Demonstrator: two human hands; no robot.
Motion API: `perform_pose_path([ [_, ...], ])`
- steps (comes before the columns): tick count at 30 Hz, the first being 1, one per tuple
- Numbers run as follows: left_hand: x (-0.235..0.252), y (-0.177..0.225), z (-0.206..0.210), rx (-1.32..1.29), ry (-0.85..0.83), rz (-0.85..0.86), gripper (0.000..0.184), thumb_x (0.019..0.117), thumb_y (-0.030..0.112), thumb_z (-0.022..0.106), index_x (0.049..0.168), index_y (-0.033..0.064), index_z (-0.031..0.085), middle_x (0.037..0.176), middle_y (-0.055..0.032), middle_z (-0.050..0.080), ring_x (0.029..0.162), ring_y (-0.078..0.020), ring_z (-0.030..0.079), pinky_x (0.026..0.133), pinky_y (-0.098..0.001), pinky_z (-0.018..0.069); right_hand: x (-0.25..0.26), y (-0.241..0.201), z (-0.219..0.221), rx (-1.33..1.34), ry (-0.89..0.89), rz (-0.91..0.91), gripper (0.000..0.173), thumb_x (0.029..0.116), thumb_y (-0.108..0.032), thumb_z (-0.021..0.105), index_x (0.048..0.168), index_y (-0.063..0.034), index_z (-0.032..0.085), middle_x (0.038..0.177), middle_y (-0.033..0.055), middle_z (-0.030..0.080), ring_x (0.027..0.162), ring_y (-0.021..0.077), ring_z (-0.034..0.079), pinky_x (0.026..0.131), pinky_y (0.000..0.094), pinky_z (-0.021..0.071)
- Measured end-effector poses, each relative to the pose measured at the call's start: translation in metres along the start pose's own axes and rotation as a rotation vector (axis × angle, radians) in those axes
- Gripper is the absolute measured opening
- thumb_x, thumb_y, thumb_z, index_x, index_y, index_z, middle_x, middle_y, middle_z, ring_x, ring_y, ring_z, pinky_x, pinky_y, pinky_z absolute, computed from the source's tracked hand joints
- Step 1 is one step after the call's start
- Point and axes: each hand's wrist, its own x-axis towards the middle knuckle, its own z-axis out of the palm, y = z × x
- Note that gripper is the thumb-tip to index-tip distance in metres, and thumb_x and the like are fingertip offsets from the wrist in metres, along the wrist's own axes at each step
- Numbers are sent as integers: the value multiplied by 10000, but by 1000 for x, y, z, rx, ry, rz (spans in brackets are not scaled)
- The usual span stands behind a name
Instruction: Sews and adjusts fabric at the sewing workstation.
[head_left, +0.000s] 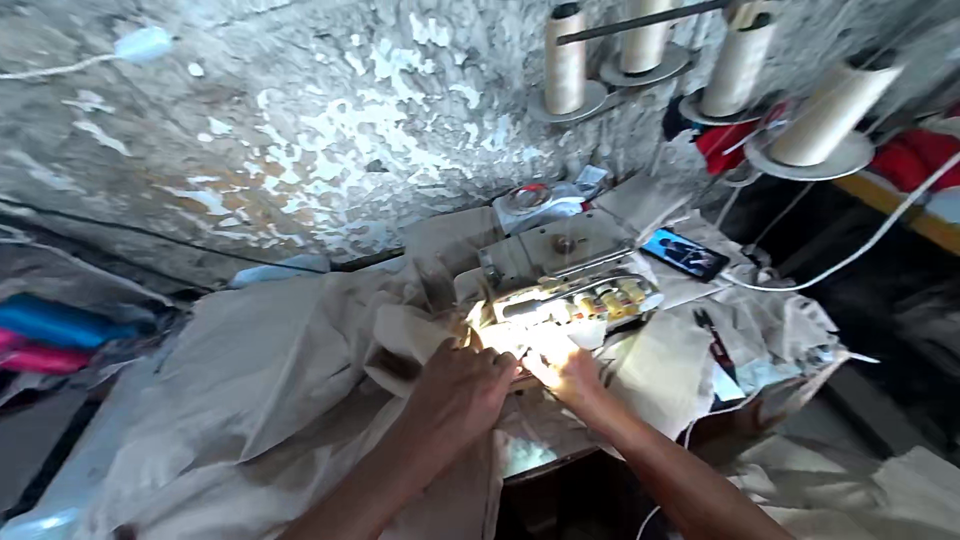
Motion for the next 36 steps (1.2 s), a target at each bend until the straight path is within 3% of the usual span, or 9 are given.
perform_pose_path([
  [5,2,-20,-3,-115,-31,-91,281,978,235,605,820,30,713,699,-134,666,685,-330,689,717,-560,517,2,10,-7,90,-140,24,197,933,-123,667,994,25,781,1055,226,737,986,376,720,856,558,559],
  [8,1,-30,0,-227,17,-87,253,922,269,661,785,63,716,655,-87,643,641,-273,661,687,-535,497,-8,17,-3,127,-124,58,191,930,-144,675,996,-9,793,1056,209,736,975,356,716,841,553,555],
  [11,-14,10,15,-358,12,-34,272,958,245,630,782,53,708,661,-97,653,649,-280,679,708,-517,532,-23,22,8,101,-13,10,163,879,-107,703,976,-21,801,1072,211,733,959,351,723,819,535,578],
  [16,-35,77,64,-243,152,-105,263,938,203,605,717,78,674,600,-59,627,571,-222,650,660,-410,511,-42,34,26,3,141,-54,178,858,-109,685,964,-41,812,984,216,743,856,360,739,721,514,596],
  [23,-22,72,89,-103,222,-180,218,915,176,633,719,90,676,590,-46,613,563,-206,632,644,-380,483,-42,38,31,19,171,-63,199,882,-134,657,973,-58,817,1039,217,747,919,350,740,768,490,597],
  [25,-14,68,91,-75,190,-213,175,905,163,648,765,76,707,620,-53,637,601,-215,653,651,-392,490,-43,38,31,36,177,-53,201,879,-129,650,961,-47,815,1036,223,744,912,349,740,758,497,593],
  [28,-2,65,85,-113,54,-299,190,948,157,622,903,34,760,773,-108,722,779,-285,720,777,-458,531,-42,38,31,34,191,-66,187,848,-111,660,927,-40,813,1003,204,753,898,341,742,757,497,592],
  [32,7,58,90,-122,87,-338,210,951,169,612,870,41,756,840,-118,741,861,-306,730,803,-472,545,-39,40,26,-36,172,-103,173,825,-113,660,877,-15,793,906,209,738,803,361,732,675,517,582],
  [36,9,55,97,-134,135,-354,223,955,194,612,860,56,760,873,-127,746,921,-322,730,851,-496,547,-37,40,20,-26,106,-96,201,850,-133,656,924,-10,797,980,214,743,865,357,736,724,512,586],
])
